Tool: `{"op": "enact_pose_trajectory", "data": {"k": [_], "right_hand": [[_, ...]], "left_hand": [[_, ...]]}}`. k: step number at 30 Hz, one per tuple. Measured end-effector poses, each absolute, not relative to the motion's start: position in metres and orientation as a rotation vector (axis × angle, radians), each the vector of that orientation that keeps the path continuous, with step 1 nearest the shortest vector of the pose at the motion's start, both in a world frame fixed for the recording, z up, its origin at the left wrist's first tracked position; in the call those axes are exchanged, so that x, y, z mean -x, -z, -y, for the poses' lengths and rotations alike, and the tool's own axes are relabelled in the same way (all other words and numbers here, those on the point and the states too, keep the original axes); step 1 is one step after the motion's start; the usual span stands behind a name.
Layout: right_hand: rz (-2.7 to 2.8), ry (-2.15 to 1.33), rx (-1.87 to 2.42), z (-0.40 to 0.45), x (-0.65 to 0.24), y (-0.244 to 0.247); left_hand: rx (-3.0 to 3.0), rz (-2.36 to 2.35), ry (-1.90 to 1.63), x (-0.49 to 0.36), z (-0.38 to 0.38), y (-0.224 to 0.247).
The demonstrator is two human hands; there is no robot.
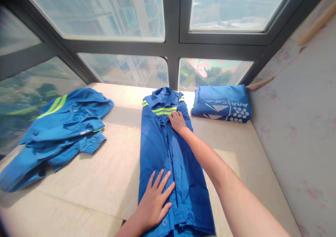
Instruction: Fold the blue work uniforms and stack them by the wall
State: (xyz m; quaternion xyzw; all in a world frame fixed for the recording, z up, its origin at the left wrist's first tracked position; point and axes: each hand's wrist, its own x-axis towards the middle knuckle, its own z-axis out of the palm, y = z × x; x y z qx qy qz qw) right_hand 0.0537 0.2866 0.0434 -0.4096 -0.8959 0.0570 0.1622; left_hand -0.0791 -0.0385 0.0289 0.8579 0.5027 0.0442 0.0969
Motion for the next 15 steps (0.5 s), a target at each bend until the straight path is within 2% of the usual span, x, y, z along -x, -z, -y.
{"op": "enact_pose_trajectory", "data": {"k": [4,11,15], "right_hand": [[2.509,-0.161,1.215,-0.245,-0.064,-0.042],[2.57,-0.219,1.202,-0.089,-0.117,-0.007],[2.578,-0.312,1.118,-0.027,-0.147,0.001]], "left_hand": [[-2.512,-1.498,-0.132,0.077,0.038,-0.032],[-2.554,-1.49,-0.16,0.076,0.039,-0.027],[-2.584,-1.49,-0.198,0.075,0.038,-0.028]]}}
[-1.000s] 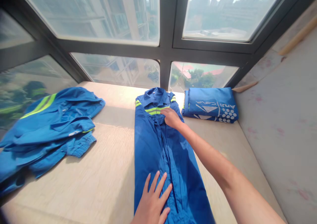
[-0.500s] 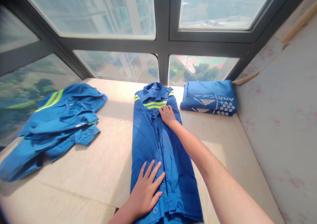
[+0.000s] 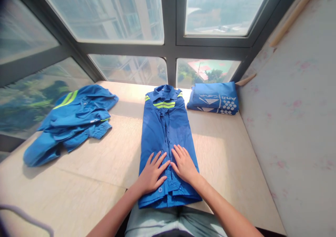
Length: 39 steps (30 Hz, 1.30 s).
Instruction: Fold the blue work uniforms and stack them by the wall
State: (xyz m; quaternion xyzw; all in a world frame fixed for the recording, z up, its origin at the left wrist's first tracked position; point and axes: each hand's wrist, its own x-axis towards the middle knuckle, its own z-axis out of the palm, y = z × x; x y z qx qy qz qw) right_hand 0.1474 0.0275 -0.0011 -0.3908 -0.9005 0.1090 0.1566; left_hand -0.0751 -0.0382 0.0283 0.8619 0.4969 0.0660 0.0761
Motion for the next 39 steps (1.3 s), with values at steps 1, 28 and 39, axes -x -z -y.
{"op": "enact_pose_trajectory", "data": {"k": [1,28,39], "right_hand": [[2.564,-0.339,1.117,-0.016,-0.155,-0.001],[1.986,-0.619,1.076,0.067,-0.218,0.001],[2.84,-0.307,0.831,0.075,-0.226,-0.007]], "left_hand": [[-2.583,-1.505,-0.207,0.074,0.039,-0.03],[-2.623,-1.465,-0.813,0.055,0.125,-0.017],[-2.815,-1.484,-0.337,0.059,0.146,-0.015]]}}
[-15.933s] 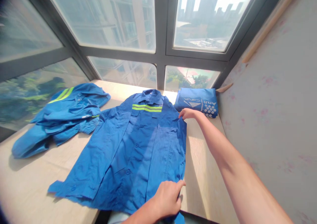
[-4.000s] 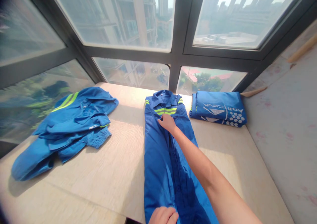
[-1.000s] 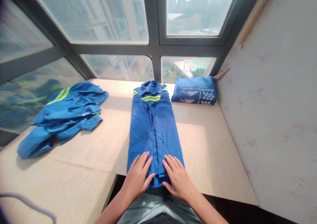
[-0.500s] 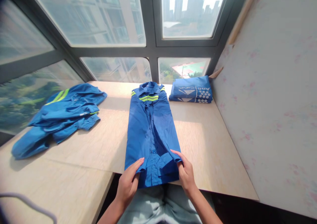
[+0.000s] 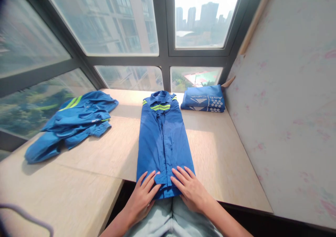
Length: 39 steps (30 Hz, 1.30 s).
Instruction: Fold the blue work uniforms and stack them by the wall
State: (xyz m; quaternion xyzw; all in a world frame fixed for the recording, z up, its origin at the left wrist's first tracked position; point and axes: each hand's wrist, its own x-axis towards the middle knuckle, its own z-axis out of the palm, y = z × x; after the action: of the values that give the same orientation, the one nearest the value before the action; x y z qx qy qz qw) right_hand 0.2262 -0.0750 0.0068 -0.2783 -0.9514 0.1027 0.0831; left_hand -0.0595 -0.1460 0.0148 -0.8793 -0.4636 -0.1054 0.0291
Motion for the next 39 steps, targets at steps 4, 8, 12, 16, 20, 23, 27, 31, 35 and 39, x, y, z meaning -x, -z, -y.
{"op": "enact_pose_trajectory", "data": {"k": [4,8,12,16,20,23,27,31,35,39], "right_hand": [[2.775,-0.146,0.788,0.081,-0.226,0.012],[2.63,-0.009,0.834,0.09,-0.216,0.021],[2.589,0.114,0.792,0.098,-0.198,0.018],[2.598,0.123,0.722,0.099,-0.179,0.019],[2.595,0.11,0.687,0.094,-0.171,0.022],[2.591,0.124,0.646,0.089,-0.17,0.019],[2.638,0.122,0.621,0.085,-0.171,0.006],[2.699,0.041,0.612,0.08,-0.173,-0.014],[2.761,-0.088,0.581,0.071,-0.179,-0.039],[2.871,-0.211,0.542,0.065,-0.188,-0.064]], "left_hand": [[2.556,1.423,0.463,0.066,0.153,0.0],[2.539,1.414,0.53,0.064,0.155,0.005],[2.589,1.425,0.614,0.065,0.155,0.009],[2.606,1.471,0.644,0.069,0.154,0.013],[2.695,1.454,0.53,0.068,0.155,0.004],[2.851,1.494,0.472,0.074,0.152,-0.018],[3.103,1.448,0.409,0.096,0.119,-0.047],[2.721,1.611,0.395,0.111,0.047,-0.049],[2.711,1.519,0.258,0.115,-0.025,-0.041],[2.892,1.314,0.185,0.104,-0.059,-0.044]]}}
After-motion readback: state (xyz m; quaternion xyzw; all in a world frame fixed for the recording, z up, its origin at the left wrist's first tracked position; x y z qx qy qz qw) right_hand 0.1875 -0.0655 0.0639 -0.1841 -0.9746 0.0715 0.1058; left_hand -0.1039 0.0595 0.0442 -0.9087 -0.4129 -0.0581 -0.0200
